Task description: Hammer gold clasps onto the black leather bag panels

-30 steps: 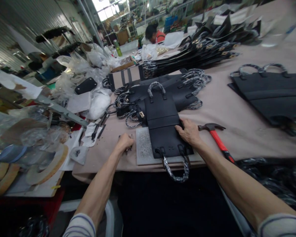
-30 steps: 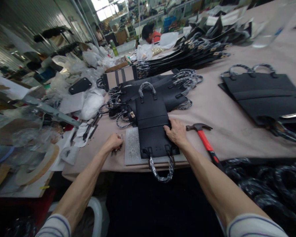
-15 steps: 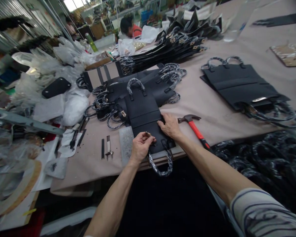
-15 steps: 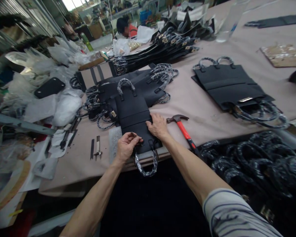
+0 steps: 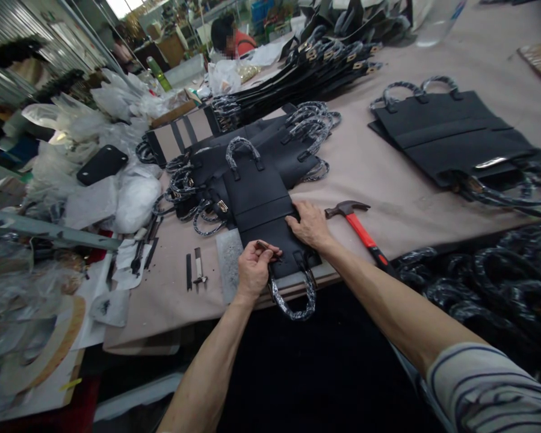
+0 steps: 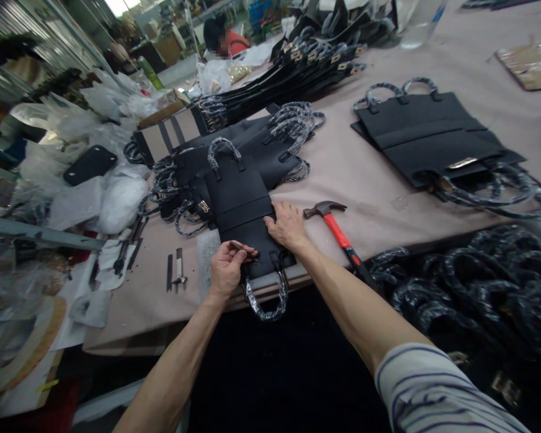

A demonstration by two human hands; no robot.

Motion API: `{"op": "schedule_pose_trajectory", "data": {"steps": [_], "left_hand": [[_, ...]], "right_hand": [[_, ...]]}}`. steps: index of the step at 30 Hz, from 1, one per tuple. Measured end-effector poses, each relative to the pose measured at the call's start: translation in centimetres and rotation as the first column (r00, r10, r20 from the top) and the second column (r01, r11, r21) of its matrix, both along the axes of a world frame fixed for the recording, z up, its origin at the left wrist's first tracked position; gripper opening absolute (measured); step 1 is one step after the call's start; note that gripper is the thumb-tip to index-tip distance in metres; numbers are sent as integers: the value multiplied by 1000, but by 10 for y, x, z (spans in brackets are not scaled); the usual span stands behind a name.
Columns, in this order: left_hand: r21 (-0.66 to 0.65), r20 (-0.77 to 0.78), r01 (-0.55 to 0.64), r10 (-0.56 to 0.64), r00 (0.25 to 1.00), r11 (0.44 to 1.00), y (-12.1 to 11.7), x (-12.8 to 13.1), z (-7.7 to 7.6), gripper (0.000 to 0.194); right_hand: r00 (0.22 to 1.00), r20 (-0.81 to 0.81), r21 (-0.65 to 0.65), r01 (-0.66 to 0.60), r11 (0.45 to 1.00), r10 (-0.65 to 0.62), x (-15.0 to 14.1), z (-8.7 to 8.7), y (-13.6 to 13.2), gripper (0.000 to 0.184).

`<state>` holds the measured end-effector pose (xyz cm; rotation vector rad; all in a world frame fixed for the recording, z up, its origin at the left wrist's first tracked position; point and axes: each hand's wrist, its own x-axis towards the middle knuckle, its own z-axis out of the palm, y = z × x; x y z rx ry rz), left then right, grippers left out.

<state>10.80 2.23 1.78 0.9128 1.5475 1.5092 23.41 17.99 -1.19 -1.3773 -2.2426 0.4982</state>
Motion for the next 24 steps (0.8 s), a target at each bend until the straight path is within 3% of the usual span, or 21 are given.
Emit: {"op": "schedule_pose_trajectory", "data": {"steps": [6,11,15,19,21,24], "left_hand": [[14,-8,0,0,1000,1000,-1,0,0,27],[21,-65,26,-25,998,999,-2,1,-2,13],[40,-213,75,-65,975,996,-4,2,-3,5],[13,-384,147,-131,914,989,-5,2,0,9],[1,-378,164,-152,913,986,-5,1,2,10],[2,-246,150,-145,958,989,-3,-1,2,8]], "right_hand": [[1000,-12,13,6,1000,-6,0,-2,1,49],[1000,-19,19,6,1000,-5,0,-3,1,49],[1000,-9,6,3,1000,-3,0,-4,1,51],[994,-114,-14,1,1000,-3,0,-5,4,48],[986,-165,-8,-3,1000,1,3,-2,4,46],[980,-198,21,-4,1000,8,17,5,2,47]]}}
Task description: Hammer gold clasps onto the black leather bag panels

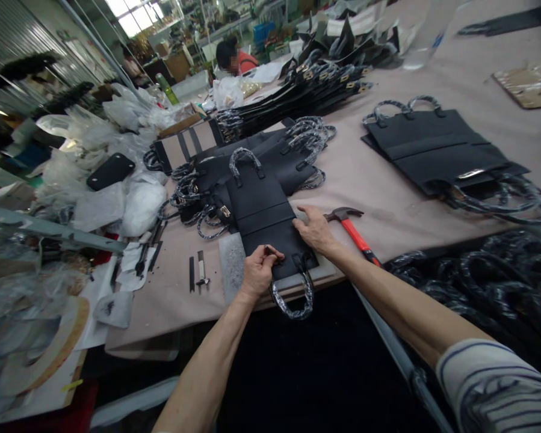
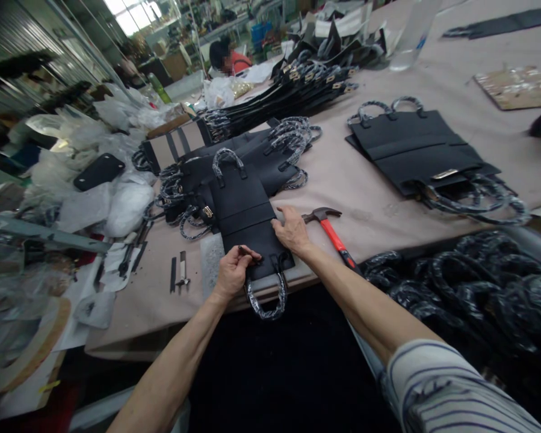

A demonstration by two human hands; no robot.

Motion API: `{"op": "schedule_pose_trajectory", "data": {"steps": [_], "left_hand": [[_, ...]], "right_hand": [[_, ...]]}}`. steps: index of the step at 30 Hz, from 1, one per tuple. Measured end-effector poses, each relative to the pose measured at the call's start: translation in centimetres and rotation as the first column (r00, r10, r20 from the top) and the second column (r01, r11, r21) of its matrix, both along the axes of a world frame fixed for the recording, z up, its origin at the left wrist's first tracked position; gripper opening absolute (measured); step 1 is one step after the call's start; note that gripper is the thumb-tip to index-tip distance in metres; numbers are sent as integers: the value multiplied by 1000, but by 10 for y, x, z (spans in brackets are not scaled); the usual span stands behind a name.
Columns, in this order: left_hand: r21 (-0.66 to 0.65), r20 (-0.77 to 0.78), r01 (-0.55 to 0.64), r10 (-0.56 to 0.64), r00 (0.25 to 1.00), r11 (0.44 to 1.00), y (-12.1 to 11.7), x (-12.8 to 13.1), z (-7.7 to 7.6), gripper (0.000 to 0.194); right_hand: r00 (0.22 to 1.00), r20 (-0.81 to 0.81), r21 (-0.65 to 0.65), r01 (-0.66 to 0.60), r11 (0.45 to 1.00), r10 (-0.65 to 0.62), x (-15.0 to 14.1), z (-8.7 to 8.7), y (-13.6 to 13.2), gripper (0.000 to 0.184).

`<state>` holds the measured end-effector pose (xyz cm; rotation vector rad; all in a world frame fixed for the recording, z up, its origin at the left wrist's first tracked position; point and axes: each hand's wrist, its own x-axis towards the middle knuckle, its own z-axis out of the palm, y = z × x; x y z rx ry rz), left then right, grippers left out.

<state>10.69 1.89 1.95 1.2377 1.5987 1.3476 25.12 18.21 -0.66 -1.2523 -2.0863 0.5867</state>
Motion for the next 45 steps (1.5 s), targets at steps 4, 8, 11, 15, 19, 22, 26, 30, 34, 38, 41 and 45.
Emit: {"op": "schedule_pose_trajectory", "data": {"steps": [4,8,11,15,19,22,26,30,34,38,41,45], "left_hand": [[-10,155,-17,19,988,1000,1,-1,-4,7],[7,229,-35,32,973,999,1,-3,-8,13],[17,249,-38,33,968,999,1,-3,-9,16],[28,227,-33,25,973,999,1,-3,-9,12],[34,137,-25,20,990,999,0,0,-6,6],[69,-7,-14,15,1000,997,-1,2,-5,8],[179,-278,52,-1,961,983,-6,4,-12,13],[274,-436,149,-15,900,950,-9,4,-23,18],[262,-479,166,-21,878,951,-8,4,-27,18],[248,-458,129,-1,889,960,-7,4,-26,16],[255,-448,110,17,894,961,-7,5,-26,15],[261,-459,105,28,888,960,-7,4,-29,16]], "right_hand": [[999,-40,79,34,996,-31,39,8,-7,43],[994,40,146,94,985,-100,89,6,-18,38],[973,137,129,170,977,-187,119,1,-32,41],[910,331,43,248,968,-248,139,0,-53,45],[804,564,-62,267,962,-187,139,9,-58,42],[873,459,-295,322,900,-161,134,19,-50,30],[957,5,-790,181,585,-290,127,33,-46,10],[941,-153,-885,5,465,-301,116,48,-65,13],[927,-250,-827,-54,560,-280,110,83,-90,23],[992,-118,-334,-71,940,34,109,123,-110,34],[951,231,11,-213,977,205,107,135,-121,32],[810,500,110,-410,906,306,100,153,-124,29]]}}
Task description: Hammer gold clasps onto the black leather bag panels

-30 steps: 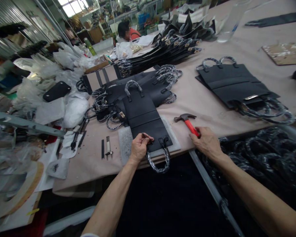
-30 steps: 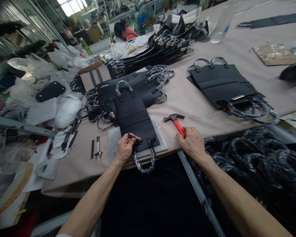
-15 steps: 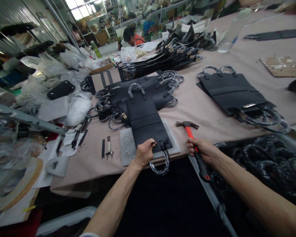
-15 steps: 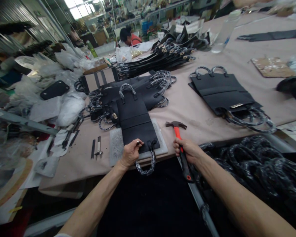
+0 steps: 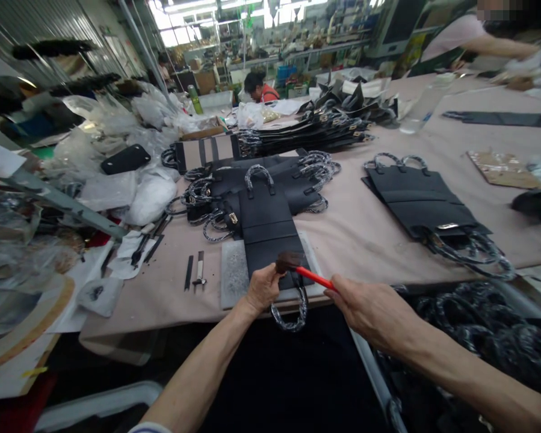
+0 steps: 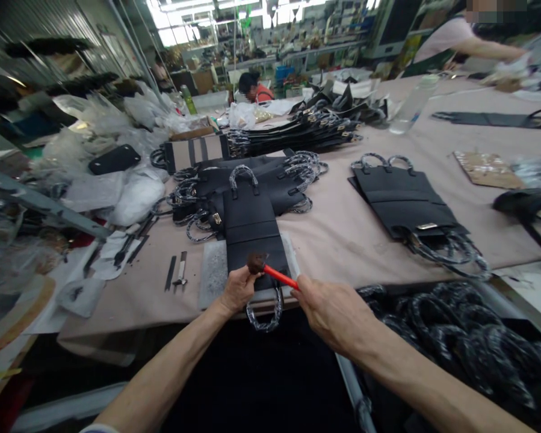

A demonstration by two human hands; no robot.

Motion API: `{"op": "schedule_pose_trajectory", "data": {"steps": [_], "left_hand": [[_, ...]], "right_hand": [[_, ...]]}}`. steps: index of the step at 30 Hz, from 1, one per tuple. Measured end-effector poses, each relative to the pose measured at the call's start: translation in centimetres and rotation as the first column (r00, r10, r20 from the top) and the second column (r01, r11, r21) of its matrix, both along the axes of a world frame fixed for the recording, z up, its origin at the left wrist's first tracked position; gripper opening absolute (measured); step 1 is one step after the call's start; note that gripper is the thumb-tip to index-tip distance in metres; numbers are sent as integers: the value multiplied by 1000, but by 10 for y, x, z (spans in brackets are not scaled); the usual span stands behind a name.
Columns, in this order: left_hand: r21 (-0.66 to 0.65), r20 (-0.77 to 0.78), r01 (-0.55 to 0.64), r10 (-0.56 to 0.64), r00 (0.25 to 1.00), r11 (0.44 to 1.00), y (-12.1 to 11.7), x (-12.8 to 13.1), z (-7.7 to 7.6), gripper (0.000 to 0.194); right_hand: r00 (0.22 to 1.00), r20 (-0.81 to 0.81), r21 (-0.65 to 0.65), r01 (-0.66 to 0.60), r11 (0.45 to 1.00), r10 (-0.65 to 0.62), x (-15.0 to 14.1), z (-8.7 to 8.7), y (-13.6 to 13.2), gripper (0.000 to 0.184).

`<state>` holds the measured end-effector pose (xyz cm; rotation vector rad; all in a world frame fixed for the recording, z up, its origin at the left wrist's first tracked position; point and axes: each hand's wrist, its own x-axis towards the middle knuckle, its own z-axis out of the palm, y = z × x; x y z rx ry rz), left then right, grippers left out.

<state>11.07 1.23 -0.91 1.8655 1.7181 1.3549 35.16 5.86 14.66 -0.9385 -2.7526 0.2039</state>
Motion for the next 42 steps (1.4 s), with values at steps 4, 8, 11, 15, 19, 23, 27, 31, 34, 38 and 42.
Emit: {"op": "schedule_pose_trajectory", "data": {"steps": [4,8,11,15,19,23,27,31,34,38,42], "left_hand": [[-6,38,17,-17,999,1000,0,-1,0,14],[-21,42,25,-24,999,999,0,-1,1,14],[-31,35,22,-21,999,999,0,-1,1,14],[-40,52,16,-14,999,999,-1,-1,2,15],[-60,63,18,-14,998,998,-2,-1,4,14],[-54,71,21,-17,997,998,-2,-2,5,12],[-52,54,26,-23,998,998,-4,0,9,13],[-50,27,-3,4,1000,999,-5,1,12,9],[-19,29,-18,19,999,1000,-4,1,9,11],[6,50,-20,20,999,1000,-3,1,6,13],[-81,140,-27,38,989,996,-1,4,8,11]], "right_hand": [[925,-354,101,187,977,-140,-7,31,0,31],[877,-445,113,259,959,-185,-9,17,-5,34],[992,-66,-91,103,991,-109,-5,-4,-3,36],[943,-161,-114,276,954,-292,-3,-2,-1,34],[960,-160,-144,208,967,-230,-6,-5,-4,33],[983,52,-243,181,953,-174,0,-25,5,28],[920,-16,-393,355,848,-393,9,-55,36,33],[826,83,-505,517,691,-557,15,-91,72,36],[796,74,-417,571,707,-600,12,-108,83,29],[866,-83,-187,473,861,-494,-20,-116,68,38],[953,-110,-112,270,956,-282,-67,-130,37,47]]}}
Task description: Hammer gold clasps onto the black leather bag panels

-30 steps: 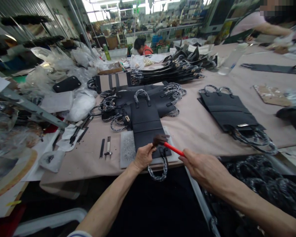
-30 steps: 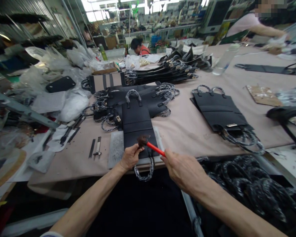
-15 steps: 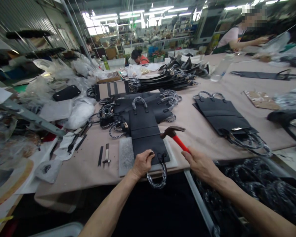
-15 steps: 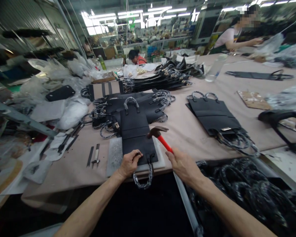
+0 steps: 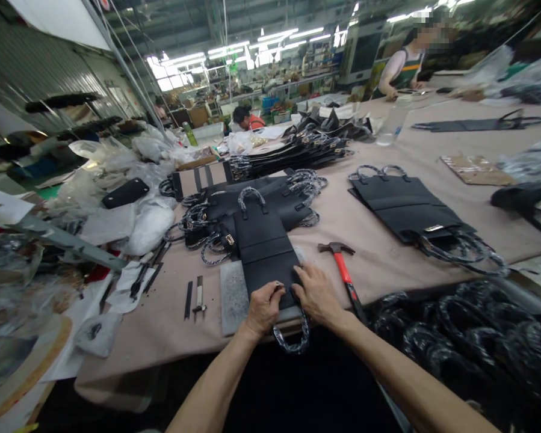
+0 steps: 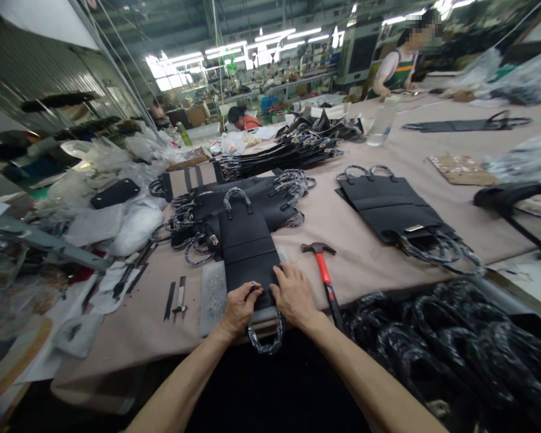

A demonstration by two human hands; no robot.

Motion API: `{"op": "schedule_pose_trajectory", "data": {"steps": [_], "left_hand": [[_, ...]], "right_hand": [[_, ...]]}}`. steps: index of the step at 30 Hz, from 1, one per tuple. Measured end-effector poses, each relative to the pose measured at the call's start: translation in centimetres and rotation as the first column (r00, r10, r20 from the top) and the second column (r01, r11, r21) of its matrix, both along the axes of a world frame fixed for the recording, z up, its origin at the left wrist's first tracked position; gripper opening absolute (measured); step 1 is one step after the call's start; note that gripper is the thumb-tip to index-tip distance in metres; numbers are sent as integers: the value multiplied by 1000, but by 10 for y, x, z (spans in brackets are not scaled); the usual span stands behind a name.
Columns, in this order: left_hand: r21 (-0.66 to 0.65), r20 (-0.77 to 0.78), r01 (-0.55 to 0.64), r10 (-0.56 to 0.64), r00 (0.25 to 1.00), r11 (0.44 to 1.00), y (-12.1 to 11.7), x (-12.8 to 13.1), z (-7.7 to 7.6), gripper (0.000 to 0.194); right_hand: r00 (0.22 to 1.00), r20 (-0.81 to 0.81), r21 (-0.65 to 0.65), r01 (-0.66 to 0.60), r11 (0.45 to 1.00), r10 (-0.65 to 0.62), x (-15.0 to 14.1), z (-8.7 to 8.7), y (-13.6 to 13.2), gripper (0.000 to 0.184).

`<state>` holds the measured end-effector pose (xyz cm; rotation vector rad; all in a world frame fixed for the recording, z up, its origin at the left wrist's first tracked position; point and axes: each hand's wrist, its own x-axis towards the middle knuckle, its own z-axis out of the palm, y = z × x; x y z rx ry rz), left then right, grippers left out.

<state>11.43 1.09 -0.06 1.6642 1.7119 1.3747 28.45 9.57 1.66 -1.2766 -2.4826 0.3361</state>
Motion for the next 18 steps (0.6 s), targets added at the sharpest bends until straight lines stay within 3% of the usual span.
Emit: {"op": "schedule_pose_trajectory", "data": {"steps": [3,5,6,7,8,10,12,13,15,17,18], "left_hand": [[-74,298,-141,157,942,987,8,0,13,19],[-89,565,-317,310,765,944,17,-8,27,30],[-87,645,-382,345,682,920,20,-16,36,33],[-85,671,-419,363,647,904,23,-27,44,34],[-89,649,-433,382,658,897,22,-39,52,35],[-144,460,-456,468,755,878,15,-68,63,32],[-252,96,-543,579,810,801,0,-96,67,26],[-305,-122,-607,602,789,734,-8,-108,66,24],[-411,-453,-677,508,733,611,-24,-127,60,23],[-492,-592,-714,410,694,498,-33,-140,51,36],[-498,-627,-722,377,682,480,-34,-146,45,44]], "right_hand": [[999,37,1,-15,1000,15,-15,-13,-15,49],[999,45,-2,-18,1000,18,-14,-19,-17,49],[999,44,-3,-23,1000,23,-13,-21,-17,49],[999,40,-3,-30,1000,30,-11,-22,-16,49],[999,35,-2,-37,999,37,-10,-22,-14,49],[999,23,2,-41,999,41,-9,-22,-12,49],[999,14,1,-30,1000,30,-11,-21,-12,49],[1000,9,-5,-20,1000,20,-12,-19,-13,49],[1000,-3,-33,-1,999,1,-14,-12,-16,49],[999,-14,-73,27,997,-29,-13,-3,-20,50],[998,-18,-90,63,994,-65,-12,2,-24,52]]}}
